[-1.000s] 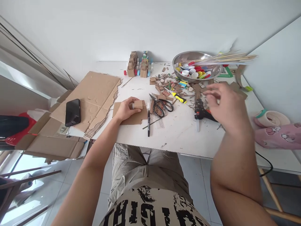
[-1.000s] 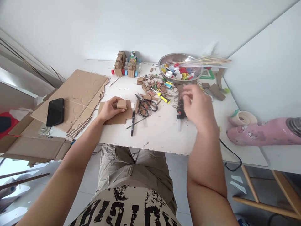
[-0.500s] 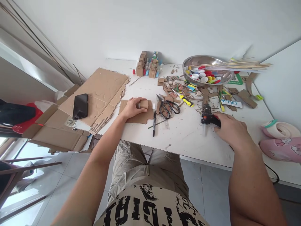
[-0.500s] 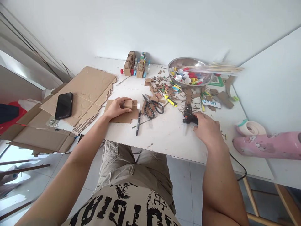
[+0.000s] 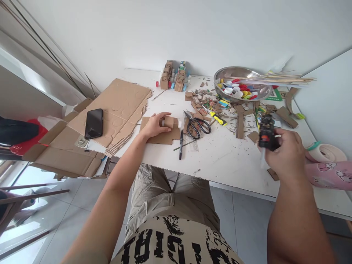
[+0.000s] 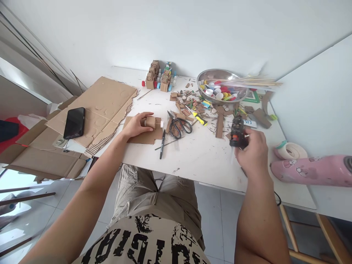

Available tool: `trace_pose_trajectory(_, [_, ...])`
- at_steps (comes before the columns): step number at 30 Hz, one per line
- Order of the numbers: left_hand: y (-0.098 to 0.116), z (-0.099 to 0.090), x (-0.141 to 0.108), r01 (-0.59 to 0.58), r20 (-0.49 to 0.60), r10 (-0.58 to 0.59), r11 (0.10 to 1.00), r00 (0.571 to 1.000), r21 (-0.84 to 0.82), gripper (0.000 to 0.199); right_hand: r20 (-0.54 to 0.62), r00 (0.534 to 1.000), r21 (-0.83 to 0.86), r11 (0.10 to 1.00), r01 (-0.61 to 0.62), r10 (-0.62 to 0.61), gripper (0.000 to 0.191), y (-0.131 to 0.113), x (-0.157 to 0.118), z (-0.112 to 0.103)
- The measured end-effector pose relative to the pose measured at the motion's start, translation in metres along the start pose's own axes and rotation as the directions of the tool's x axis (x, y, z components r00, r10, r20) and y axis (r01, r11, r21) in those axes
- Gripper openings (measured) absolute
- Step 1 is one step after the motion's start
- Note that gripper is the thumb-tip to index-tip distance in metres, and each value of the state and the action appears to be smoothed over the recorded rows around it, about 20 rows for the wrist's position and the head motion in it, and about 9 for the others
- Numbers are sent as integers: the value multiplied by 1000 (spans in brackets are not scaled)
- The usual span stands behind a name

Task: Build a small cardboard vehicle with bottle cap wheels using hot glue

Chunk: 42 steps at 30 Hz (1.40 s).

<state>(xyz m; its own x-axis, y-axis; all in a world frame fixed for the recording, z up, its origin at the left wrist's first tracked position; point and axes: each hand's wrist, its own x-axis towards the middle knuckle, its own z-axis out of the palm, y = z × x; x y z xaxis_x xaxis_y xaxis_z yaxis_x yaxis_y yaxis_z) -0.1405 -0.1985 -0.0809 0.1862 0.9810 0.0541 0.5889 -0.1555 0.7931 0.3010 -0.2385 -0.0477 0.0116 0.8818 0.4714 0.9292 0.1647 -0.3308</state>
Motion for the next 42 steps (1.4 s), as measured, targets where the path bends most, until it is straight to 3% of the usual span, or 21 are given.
trace_pose_trajectory(3, [1,0,-1,2,-24,-2,1000,1000,9,58,-62,983,268,952,-150,173,35,-28,1,-9])
trace_pose_trajectory(5, [2,0,-1,5,-34,-6,1000,999,-14,55,35,975,417,883,-215,221,51,-47,0,-8])
trace_pose_trajectory(8, [1,1,-1,31,-23,-33,996,999,-78,55,218,959,533,801,-273,182,70,-70,0,-3])
trace_pose_trajectory(11, [-2,1,-1,16,13,-15,991,1000,-136,62,333,941,608,748,-268,67,77,-86,4,3])
trace_pose_trajectory(15, [-4,0,0,-19,29,19,1000,999,-13,79,456,888,665,689,-290,-67,77,-103,7,12])
trace_pose_trajectory(18, [-3,0,0,-23,19,22,996,1000,83,71,483,867,700,650,-297,-124,73,-112,6,22])
trace_pose_trajectory(22, [0,1,0,-28,12,27,996,1000,80,59,507,846,716,626,-309,-162,76,-118,3,33])
trace_pose_trajectory(26, [3,-3,-3,12,17,-12,999,1000,46,64,536,823,726,600,-336,-188,79,-125,2,38])
trace_pose_trajectory(30, [4,-15,-8,-38,57,38,999,998,0,76,546,817,729,585,-354,-186,81,-130,0,43])
trace_pose_trajectory(35, [0,-27,-12,-67,139,49,990,989,122,85,558,815,722,577,-383,-157,81,-128,-4,51])
trace_pose_trajectory(42, [4,-21,-12,-129,113,104,962,988,241,69,555,816,722,580,-377,-161,80,-129,-6,54])
